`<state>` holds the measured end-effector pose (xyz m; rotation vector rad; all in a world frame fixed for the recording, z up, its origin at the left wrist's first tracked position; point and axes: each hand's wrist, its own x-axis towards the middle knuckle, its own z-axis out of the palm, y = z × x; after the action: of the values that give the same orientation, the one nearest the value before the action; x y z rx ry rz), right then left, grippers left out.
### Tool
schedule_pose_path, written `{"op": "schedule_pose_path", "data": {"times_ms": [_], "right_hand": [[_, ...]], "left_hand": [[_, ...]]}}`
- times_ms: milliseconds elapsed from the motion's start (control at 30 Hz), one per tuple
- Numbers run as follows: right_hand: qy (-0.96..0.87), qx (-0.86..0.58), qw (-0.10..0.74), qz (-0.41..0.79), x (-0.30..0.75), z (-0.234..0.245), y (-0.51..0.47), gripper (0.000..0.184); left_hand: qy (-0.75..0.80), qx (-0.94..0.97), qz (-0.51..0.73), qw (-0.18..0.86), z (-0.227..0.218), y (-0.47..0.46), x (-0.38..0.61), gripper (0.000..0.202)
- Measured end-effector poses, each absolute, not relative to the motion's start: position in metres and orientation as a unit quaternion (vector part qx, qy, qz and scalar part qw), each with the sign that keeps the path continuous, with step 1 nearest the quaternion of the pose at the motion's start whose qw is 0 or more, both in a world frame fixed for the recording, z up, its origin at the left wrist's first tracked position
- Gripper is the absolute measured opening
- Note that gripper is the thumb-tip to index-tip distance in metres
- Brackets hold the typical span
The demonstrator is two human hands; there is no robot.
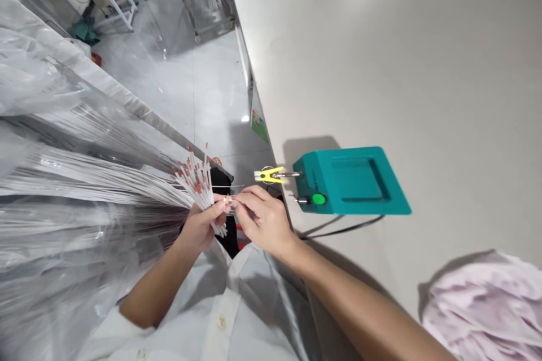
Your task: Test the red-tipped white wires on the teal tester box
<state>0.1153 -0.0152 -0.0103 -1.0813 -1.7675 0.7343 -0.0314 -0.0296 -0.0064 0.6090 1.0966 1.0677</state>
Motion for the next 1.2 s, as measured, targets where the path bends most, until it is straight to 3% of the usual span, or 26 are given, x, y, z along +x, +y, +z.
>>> {"op": "schedule_pose_path", "data": {"times_ms": [100,267,367,500,633,733,800,900,1067,1200], "right_hand": [[-0.663,-0.453,0.476,0.359,0.119,-0.009,-0.014,0.011],[-0.603,-0.431,0.474,0.476,0.115,-0.003,-0.012,0.027],[-0.643,-0.430,0.473,0.422,0.111,-0.003,-0.013,0.009],[-0.726,-0.432,0.445,0.297,0.116,-0.007,-0.011,0.016],[-0.855,-0.388,0.333,0.082,0.128,-0.008,-0.008,0.019],[-0.886,-0.373,0.271,0.051,0.130,-0.006,-0.009,0.021],[-0.865,-0.397,0.279,0.127,0.127,-0.003,-0.011,0.023],[-0.751,-0.457,0.335,0.340,0.118,0.002,-0.014,0.024],[-0.338,-0.451,0.338,0.754,0.110,0.008,-0.016,0.013],[-0.197,-0.362,0.285,0.866,0.114,0.008,-0.014,0.016]], "left_hand": [[0.494,0.263,0.481,0.675,-0.005,-0.029,-0.033,0.016],[0.529,0.262,0.460,0.663,-0.009,-0.029,-0.032,0.024],[0.533,0.297,0.453,0.650,-0.010,-0.031,-0.032,0.022],[0.567,0.373,0.414,0.607,-0.005,-0.032,-0.033,0.028],[0.581,0.459,0.342,0.579,0.003,-0.033,-0.036,0.030],[0.592,0.478,0.328,0.560,0.004,-0.033,-0.037,0.029],[0.602,0.490,0.333,0.536,0.002,-0.034,-0.037,0.025],[0.607,0.510,0.349,0.499,0.000,-0.034,-0.037,0.020],[0.619,0.507,0.383,0.462,-0.002,-0.037,-0.034,0.018],[0.591,0.509,0.425,0.460,-0.002,-0.038,-0.030,0.016]]}}
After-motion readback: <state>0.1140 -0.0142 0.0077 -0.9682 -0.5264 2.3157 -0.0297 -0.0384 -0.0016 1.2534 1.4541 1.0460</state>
